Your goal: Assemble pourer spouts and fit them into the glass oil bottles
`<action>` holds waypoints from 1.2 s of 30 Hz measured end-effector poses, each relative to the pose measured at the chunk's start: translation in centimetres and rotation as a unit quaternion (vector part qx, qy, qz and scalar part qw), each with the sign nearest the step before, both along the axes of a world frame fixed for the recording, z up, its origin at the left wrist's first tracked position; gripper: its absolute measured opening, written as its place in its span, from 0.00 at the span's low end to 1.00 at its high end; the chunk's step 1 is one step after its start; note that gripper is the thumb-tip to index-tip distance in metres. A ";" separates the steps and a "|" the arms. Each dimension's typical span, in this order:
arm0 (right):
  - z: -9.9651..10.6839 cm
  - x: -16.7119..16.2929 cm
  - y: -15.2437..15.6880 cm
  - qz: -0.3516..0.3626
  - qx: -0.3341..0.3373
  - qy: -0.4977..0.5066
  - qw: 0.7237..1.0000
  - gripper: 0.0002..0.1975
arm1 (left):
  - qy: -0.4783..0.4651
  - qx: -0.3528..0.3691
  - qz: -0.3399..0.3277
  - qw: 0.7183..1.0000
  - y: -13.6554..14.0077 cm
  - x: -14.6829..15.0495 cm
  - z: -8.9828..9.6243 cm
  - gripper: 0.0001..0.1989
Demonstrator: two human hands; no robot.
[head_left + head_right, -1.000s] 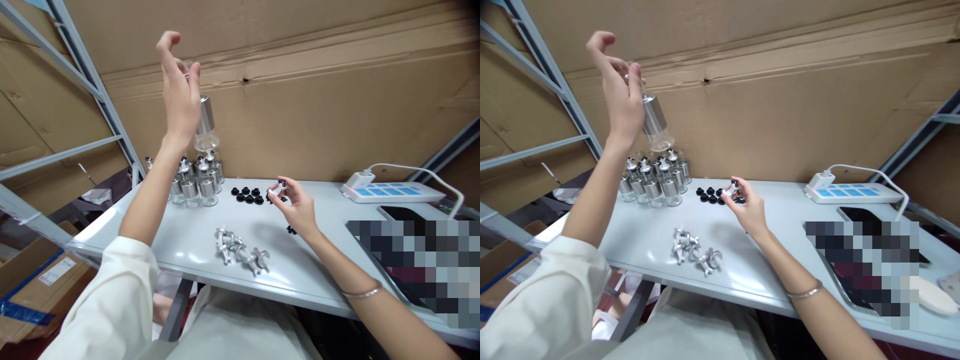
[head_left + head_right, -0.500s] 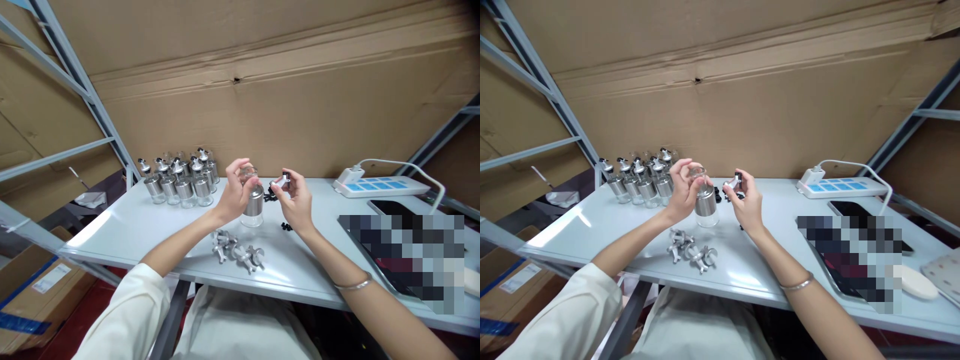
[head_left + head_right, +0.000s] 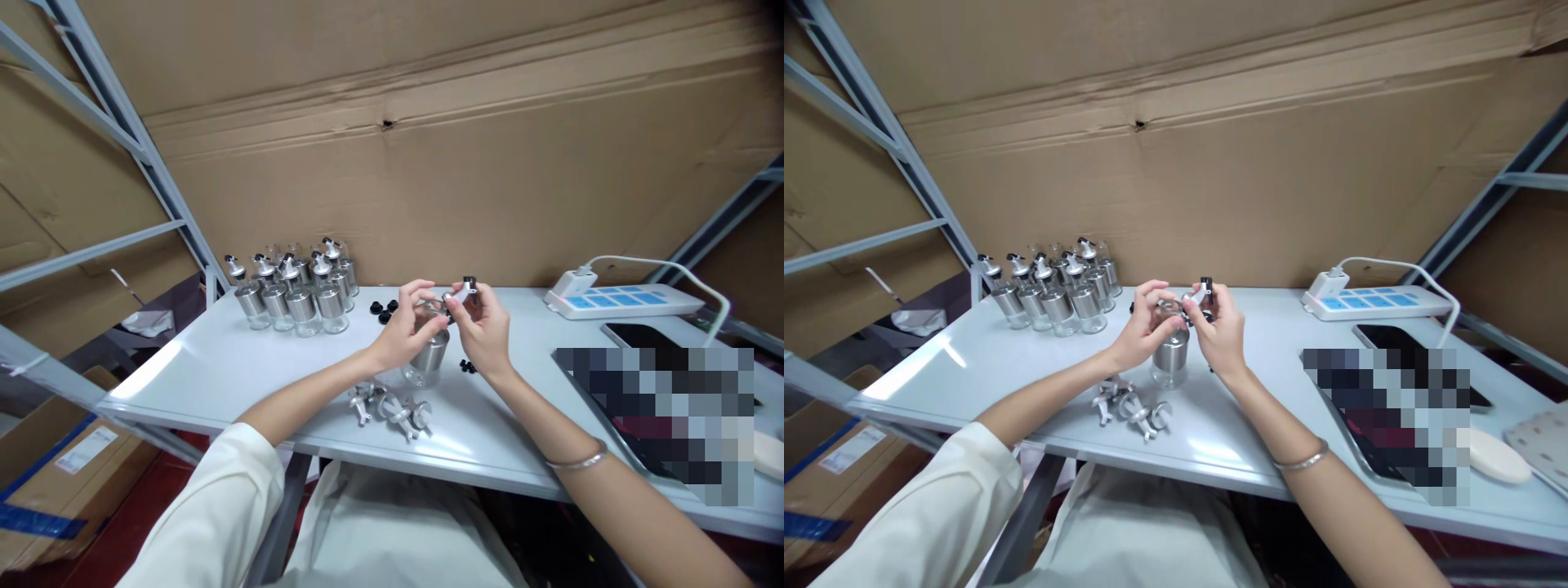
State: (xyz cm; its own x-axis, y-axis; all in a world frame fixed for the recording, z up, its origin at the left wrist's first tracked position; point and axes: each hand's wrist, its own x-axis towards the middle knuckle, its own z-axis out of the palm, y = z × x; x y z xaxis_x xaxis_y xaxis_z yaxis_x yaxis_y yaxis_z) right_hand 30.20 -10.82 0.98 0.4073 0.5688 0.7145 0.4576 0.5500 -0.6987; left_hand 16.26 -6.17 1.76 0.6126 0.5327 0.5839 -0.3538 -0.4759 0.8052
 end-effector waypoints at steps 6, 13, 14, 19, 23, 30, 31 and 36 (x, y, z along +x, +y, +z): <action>1.2 -0.1 -0.5 0.003 0.025 0.061 0.998 0.18 | 0.081 -0.131 -0.116 0.981 -0.4 -0.3 1.5 0.23; 2.2 -1.2 -0.8 0.176 -0.004 0.202 0.963 0.24 | 0.083 -0.193 -0.144 0.967 0.4 -0.2 1.6 0.24; 2.3 -1.3 -0.8 0.184 -0.012 0.206 0.961 0.24 | 0.083 -0.198 -0.145 0.966 0.5 -0.1 1.5 0.27; 2.3 -1.4 -0.7 0.199 -0.046 0.194 0.959 0.25 | 0.098 -0.191 -0.141 0.967 0.7 0.1 1.2 0.32; 2.4 -1.3 -0.7 0.212 -0.071 0.177 0.958 0.25 | 0.100 -0.187 -0.133 0.968 0.5 0.0 1.3 0.29; 2.5 -1.0 -0.7 0.218 -0.098 0.139 0.961 0.25 | 0.111 -0.178 -0.153 0.966 0.6 -0.1 1.3 0.28; 2.5 -1.0 -0.7 0.219 -0.098 0.135 0.961 0.24 | 0.109 -0.176 -0.155 0.966 0.7 -0.1 1.2 0.28; 2.2 -0.8 -0.5 0.223 -0.094 0.107 0.964 0.22 | 0.108 -0.157 -0.157 0.969 0.9 0.1 1.0 0.22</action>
State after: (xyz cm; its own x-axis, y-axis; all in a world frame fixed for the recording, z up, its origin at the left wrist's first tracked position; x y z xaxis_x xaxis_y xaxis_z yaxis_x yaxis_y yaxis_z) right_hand 29.37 -11.29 3.14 0.2181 0.8329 0.5087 0.0397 0.5132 -0.8574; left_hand 16.39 -5.26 2.76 0.8634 0.4309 0.2624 -0.2478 -0.0908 0.9645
